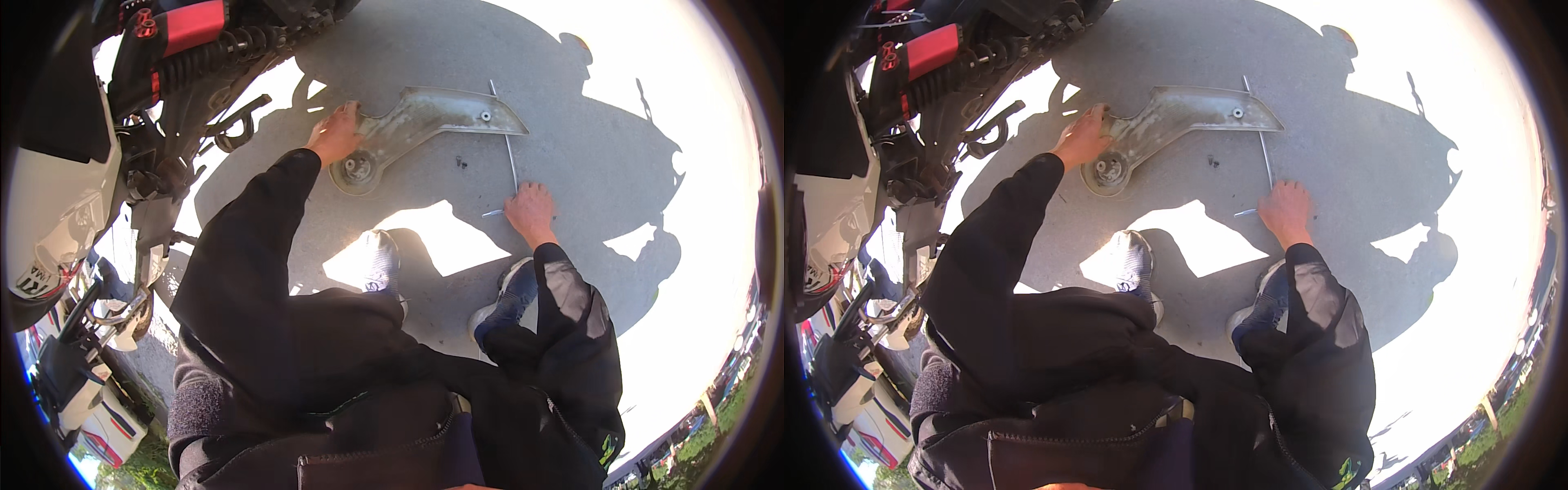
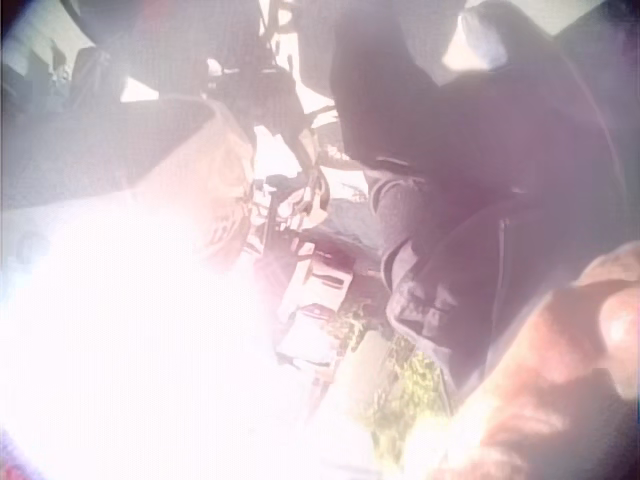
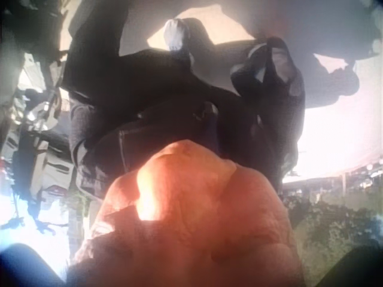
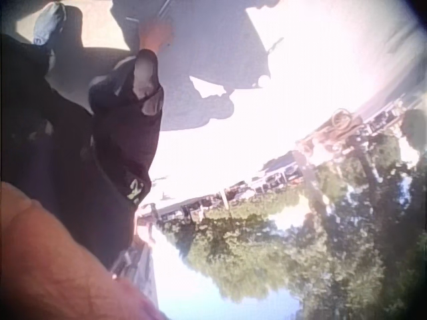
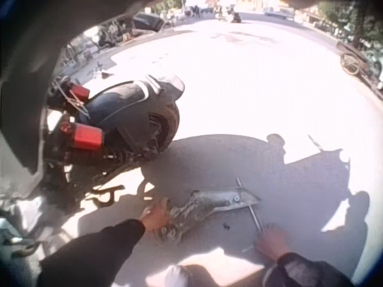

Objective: The person removes a plastic cover from the rear of a white scooter, then uses a T-handle wrench to loosen and tighten bolts on the rear mudguard and brake assembly. They reattach the cover and secure it with bolts.

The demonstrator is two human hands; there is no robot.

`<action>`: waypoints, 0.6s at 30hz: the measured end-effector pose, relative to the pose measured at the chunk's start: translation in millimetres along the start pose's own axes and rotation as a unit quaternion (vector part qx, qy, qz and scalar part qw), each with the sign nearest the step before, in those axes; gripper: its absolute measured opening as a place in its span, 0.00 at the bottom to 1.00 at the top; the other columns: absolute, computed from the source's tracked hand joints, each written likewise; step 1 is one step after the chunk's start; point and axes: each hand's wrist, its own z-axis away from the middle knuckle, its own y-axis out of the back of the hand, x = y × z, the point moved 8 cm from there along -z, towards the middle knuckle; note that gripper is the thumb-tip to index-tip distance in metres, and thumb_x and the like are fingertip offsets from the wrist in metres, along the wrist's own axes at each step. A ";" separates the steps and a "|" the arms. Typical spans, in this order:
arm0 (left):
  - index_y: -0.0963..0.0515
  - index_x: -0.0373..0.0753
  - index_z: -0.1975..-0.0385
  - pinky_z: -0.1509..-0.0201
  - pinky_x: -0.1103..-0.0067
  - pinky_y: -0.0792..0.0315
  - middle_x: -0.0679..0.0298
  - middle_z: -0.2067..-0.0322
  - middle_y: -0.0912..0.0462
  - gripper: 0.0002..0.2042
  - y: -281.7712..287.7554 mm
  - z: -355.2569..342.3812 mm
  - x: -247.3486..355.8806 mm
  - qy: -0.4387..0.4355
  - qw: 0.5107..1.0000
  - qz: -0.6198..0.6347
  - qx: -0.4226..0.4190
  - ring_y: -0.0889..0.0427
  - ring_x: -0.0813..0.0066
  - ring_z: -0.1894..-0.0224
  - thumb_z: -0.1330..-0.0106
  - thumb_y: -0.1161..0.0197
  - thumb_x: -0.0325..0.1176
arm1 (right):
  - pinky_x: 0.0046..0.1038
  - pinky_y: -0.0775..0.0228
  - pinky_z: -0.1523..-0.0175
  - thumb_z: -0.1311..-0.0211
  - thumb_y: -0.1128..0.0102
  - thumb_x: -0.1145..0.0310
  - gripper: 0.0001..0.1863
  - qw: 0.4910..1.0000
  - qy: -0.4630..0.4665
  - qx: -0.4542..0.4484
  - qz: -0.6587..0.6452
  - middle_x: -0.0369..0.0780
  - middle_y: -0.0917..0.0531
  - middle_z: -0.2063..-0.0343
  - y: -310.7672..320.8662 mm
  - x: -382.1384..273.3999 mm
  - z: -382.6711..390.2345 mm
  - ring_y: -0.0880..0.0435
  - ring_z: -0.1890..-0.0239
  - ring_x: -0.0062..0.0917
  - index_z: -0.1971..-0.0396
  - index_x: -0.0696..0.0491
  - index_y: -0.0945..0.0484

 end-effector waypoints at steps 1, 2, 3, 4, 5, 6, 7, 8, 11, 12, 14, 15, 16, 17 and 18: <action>0.35 0.36 0.35 0.39 0.61 0.25 0.43 0.45 0.20 0.30 -12.1 7.5 -4.8 0.003 1.000 0.005 -0.026 0.19 0.45 0.43 0.36 0.34 0.35 | 0.47 0.22 0.58 0.47 0.37 0.60 0.16 0.998 -0.028 -0.040 -0.035 0.53 0.14 0.68 -4.4 7.7 13.0 0.14 0.65 0.49 0.66 0.58 0.19; 0.36 0.35 0.35 0.40 0.60 0.25 0.42 0.47 0.19 0.31 -9.9 9.7 -11.8 0.006 0.999 -0.001 -0.042 0.19 0.44 0.44 0.37 0.34 0.32 | 0.46 0.23 0.59 0.47 0.38 0.61 0.16 0.993 -0.055 -0.065 -0.077 0.53 0.14 0.69 -7.7 11.1 11.9 0.14 0.66 0.49 0.66 0.59 0.19; 0.37 0.34 0.34 0.41 0.59 0.25 0.42 0.49 0.18 0.31 -10.7 7.5 -15.5 0.010 0.998 -0.008 -0.057 0.18 0.43 0.45 0.38 0.35 0.30 | 0.45 0.23 0.60 0.46 0.38 0.62 0.15 0.985 -0.079 -0.090 -0.120 0.52 0.14 0.70 -10.4 14.4 10.6 0.14 0.66 0.49 0.65 0.59 0.18; 0.37 0.32 0.35 0.44 0.58 0.24 0.41 0.55 0.15 0.31 -19.5 -0.2 -15.2 0.023 0.997 -0.010 -0.071 0.17 0.41 0.49 0.39 0.37 0.27 | 0.41 0.25 0.64 0.45 0.40 0.64 0.15 0.960 -0.127 -0.096 -0.229 0.49 0.15 0.73 -4.1 31.6 19.2 0.15 0.69 0.43 0.64 0.59 0.18; 0.37 0.33 0.35 0.45 0.57 0.24 0.41 0.56 0.15 0.30 -19.0 2.9 -18.8 0.010 0.998 -0.015 -0.068 0.17 0.41 0.49 0.40 0.38 0.26 | 0.37 0.27 0.67 0.44 0.41 0.66 0.14 0.918 -0.161 -0.106 -0.347 0.46 0.16 0.75 -2.7 40.7 31.9 0.16 0.72 0.38 0.64 0.60 0.18; 0.37 0.33 0.35 0.45 0.57 0.23 0.41 0.56 0.15 0.30 -21.9 -1.7 -15.4 -0.010 0.998 -0.014 -0.063 0.17 0.40 0.50 0.40 0.39 0.25 | 0.32 0.30 0.68 0.43 0.43 0.67 0.13 0.867 -0.188 -0.127 -0.445 0.42 0.18 0.77 -8.6 58.4 43.4 0.19 0.73 0.31 0.63 0.60 0.18; 0.37 0.34 0.34 0.46 0.56 0.23 0.41 0.57 0.15 0.30 -25.2 -5.8 -13.3 -0.031 0.998 -0.013 -0.060 0.16 0.40 0.50 0.40 0.40 0.25 | 0.27 0.32 0.69 0.42 0.44 0.69 0.12 0.804 -0.213 -0.147 -0.535 0.37 0.20 0.78 -17.2 76.2 54.6 0.22 0.75 0.23 0.63 0.59 0.18; 0.34 0.37 0.36 0.47 0.55 0.24 0.41 0.58 0.15 0.28 -26.4 -8.1 -14.9 -0.033 0.998 0.022 -0.048 0.17 0.39 0.50 0.40 0.42 0.24 | 0.24 0.34 0.68 0.42 0.44 0.70 0.11 0.769 -0.222 -0.133 -0.584 0.34 0.22 0.78 -21.1 90.1 63.1 0.25 0.74 0.19 0.63 0.59 0.18; 0.33 0.38 0.38 0.43 0.57 0.26 0.41 0.52 0.17 0.27 -24.8 -8.0 -21.3 0.000 0.995 0.054 -0.080 0.19 0.40 0.46 0.40 0.39 0.25 | 0.21 0.36 0.67 0.40 0.45 0.72 0.10 0.708 -0.260 -0.076 -0.652 0.30 0.26 0.78 -15.6 111.6 65.1 0.28 0.75 0.14 0.63 0.58 0.19; 0.32 0.39 0.39 0.43 0.57 0.25 0.42 0.52 0.17 0.27 -22.7 -6.9 -17.1 0.004 0.994 0.055 -0.096 0.19 0.40 0.46 0.40 0.39 0.25 | 0.20 0.37 0.66 0.39 0.46 0.72 0.09 0.695 -0.273 -0.053 -0.663 0.30 0.26 0.79 -4.2 112.9 59.6 0.29 0.75 0.14 0.62 0.57 0.19; 0.31 0.39 0.40 0.43 0.58 0.25 0.43 0.52 0.17 0.26 -18.3 0.0 -10.0 0.012 0.990 0.058 -0.125 0.19 0.41 0.46 0.41 0.39 0.25 | 0.20 0.38 0.67 0.39 0.46 0.72 0.10 0.713 -0.259 -0.029 -0.651 0.29 0.27 0.78 29.9 89.8 44.6 0.30 0.75 0.13 0.61 0.58 0.19; 0.30 0.39 0.39 0.43 0.58 0.25 0.43 0.52 0.16 0.25 -21.0 5.7 -13.3 -0.008 0.989 0.045 -0.138 0.19 0.42 0.46 0.40 0.40 0.26 | 0.20 0.39 0.67 0.39 0.46 0.72 0.10 0.723 -0.244 -0.014 -0.646 0.29 0.27 0.78 57.2 70.6 29.3 0.30 0.75 0.13 0.60 0.58 0.19; 0.30 0.39 0.39 0.44 0.58 0.24 0.43 0.53 0.16 0.25 -23.1 11.3 -24.8 -0.026 0.989 0.024 -0.145 0.18 0.42 0.47 0.39 0.41 0.27 | 0.21 0.41 0.67 0.37 0.46 0.71 0.13 0.742 -0.206 -0.026 -0.637 0.28 0.28 0.78 79.9 46.1 12.2 0.32 0.76 0.12 0.57 0.58 0.18; 0.29 0.38 0.39 0.45 0.58 0.24 0.43 0.54 0.15 0.24 -20.9 10.2 -25.7 -0.049 0.987 0.008 -0.152 0.18 0.43 0.47 0.37 0.42 0.29 | 0.21 0.42 0.67 0.35 0.46 0.69 0.14 0.733 -0.169 -0.039 -0.658 0.28 0.29 0.79 96.0 24.9 -2.3 0.33 0.76 0.12 0.55 0.59 0.17; 0.29 0.37 0.39 0.45 0.60 0.23 0.44 0.53 0.15 0.23 -19.3 10.8 -14.1 -0.064 0.975 -0.032 -0.211 0.17 0.45 0.47 0.36 0.41 0.32 | 0.22 0.43 0.67 0.34 0.46 0.67 0.16 0.725 -0.137 -0.051 -0.673 0.28 0.30 0.80 110.3 8.9 -12.7 0.34 0.77 0.12 0.54 0.60 0.17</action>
